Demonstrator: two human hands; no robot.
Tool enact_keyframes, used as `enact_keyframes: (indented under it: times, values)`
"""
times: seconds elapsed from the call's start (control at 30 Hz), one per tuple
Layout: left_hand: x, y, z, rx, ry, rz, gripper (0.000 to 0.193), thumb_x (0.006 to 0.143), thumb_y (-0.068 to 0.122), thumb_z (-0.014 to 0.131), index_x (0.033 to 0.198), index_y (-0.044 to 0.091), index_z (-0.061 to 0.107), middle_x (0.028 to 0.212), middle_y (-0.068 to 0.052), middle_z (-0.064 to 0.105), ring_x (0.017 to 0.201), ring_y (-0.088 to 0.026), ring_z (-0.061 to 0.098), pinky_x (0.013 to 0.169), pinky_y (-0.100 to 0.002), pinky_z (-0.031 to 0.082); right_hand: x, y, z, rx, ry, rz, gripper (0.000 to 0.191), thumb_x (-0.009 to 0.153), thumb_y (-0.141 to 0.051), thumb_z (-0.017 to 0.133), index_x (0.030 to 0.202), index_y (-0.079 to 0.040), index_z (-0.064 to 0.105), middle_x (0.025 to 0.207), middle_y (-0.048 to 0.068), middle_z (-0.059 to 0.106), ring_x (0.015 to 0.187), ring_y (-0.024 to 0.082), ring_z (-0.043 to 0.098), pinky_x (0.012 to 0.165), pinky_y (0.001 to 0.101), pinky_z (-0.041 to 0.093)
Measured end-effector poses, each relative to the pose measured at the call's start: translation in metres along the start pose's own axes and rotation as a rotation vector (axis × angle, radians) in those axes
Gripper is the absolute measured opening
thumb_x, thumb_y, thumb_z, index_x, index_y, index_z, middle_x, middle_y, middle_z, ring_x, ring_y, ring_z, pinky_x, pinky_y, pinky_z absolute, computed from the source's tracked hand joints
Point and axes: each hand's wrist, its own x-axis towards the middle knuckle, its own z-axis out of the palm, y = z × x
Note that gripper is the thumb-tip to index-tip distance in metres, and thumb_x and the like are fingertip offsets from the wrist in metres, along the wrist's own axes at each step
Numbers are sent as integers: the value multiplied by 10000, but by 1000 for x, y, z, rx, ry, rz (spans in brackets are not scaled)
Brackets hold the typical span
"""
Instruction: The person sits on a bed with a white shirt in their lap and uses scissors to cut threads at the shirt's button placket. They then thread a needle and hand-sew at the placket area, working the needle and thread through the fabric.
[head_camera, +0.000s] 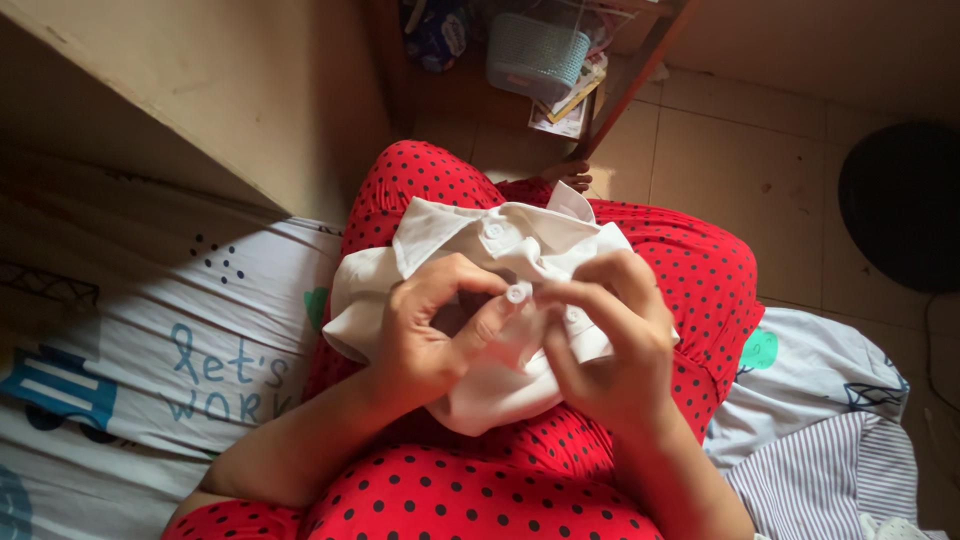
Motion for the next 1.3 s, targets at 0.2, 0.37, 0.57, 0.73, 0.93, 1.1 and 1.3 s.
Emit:
enact_keyframes:
  times: [0.2,0.37,0.57,0.73,0.93,1.1,1.3]
  values:
    - [4,13,1,9,-36,115,135,1143,67,808,1254,19,750,1183,-75,774,1065,-182,789,935,-319,653,-8,11,14,532,-56,287,90,1070,36,840,1152,24,804,1095,42,648,1007,145,597,905,279,484]
    - [2,23,-2,-11,-103,97,255,1126,102,841,1314,-16,716,1170,-100,784,927,-134,857,834,-288,726,-15,19,14,878,-174,419,27,1161,7,728,1140,24,727,1180,27,621,1095,114,593,994,262,498]
    - [-2,21,-8,-124,-141,-46,198,1175,66,794,1348,-24,759,1184,-101,854,1049,-137,870,928,-303,732,-15,19,11,960,-233,548,113,1195,-97,702,1128,-6,697,1160,12,611,1088,107,588,1010,262,486]
    - [-2,13,-13,-303,-211,-232,242,1145,82,830,1344,-27,748,1141,-73,874,1074,-126,872,957,-303,720,-14,19,7,931,-269,558,160,1213,-143,719,1115,-17,698,1148,4,594,1102,103,579,1053,258,470]
    - [-3,11,-13,-287,-197,-137,227,1140,106,868,1295,-5,746,1139,-76,878,1073,-134,873,957,-300,718,-13,16,6,981,-262,613,133,1178,-102,714,1113,14,709,1135,32,612,998,133,653,937,281,539]
    - [-3,20,-13,-86,-158,50,230,1132,124,872,1298,6,765,1153,-82,876,1047,-145,892,949,-301,723,-14,10,4,840,-211,437,62,1193,8,697,1153,55,706,1202,68,631,1082,127,644,979,275,543]
    - [-1,23,-8,67,-82,112,164,1122,91,837,1256,1,808,1134,-85,857,1001,-128,861,911,-286,706,-15,10,5,888,-213,459,76,1194,-12,694,1169,56,719,1219,54,626,1086,113,635,989,260,540]
